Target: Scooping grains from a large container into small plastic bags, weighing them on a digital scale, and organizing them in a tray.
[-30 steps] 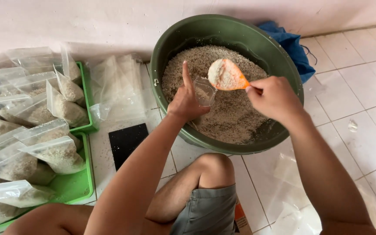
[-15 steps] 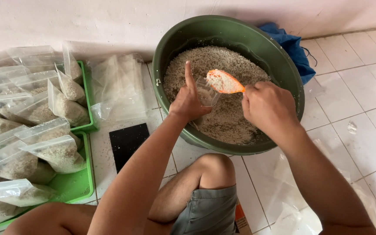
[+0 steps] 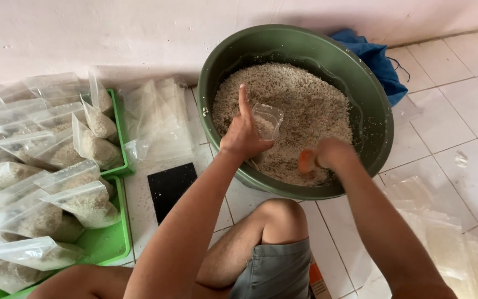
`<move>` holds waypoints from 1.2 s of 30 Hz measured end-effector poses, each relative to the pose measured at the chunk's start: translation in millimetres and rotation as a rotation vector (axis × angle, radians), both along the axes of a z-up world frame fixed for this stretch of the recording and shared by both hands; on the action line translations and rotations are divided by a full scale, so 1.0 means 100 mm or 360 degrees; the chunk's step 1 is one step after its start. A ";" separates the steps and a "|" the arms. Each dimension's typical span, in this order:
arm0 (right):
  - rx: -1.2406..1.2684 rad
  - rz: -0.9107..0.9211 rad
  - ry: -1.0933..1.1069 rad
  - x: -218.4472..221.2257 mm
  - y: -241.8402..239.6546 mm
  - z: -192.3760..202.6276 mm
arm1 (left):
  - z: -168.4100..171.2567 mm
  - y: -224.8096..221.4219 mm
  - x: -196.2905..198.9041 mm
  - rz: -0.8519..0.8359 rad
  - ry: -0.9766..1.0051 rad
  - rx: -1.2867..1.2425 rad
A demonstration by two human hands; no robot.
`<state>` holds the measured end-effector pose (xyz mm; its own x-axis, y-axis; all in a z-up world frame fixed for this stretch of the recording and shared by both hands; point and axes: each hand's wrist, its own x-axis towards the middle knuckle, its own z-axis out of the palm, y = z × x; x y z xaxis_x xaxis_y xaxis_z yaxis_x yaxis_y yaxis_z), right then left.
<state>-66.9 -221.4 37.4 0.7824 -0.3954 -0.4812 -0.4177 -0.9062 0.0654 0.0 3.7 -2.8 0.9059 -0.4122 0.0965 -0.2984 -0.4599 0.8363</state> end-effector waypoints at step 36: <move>0.0809 0.0525 -0.1418 -0.33 0.37 -0.03 | 0.24 0.13 0.45 -0.0533 -0.1632 0.1375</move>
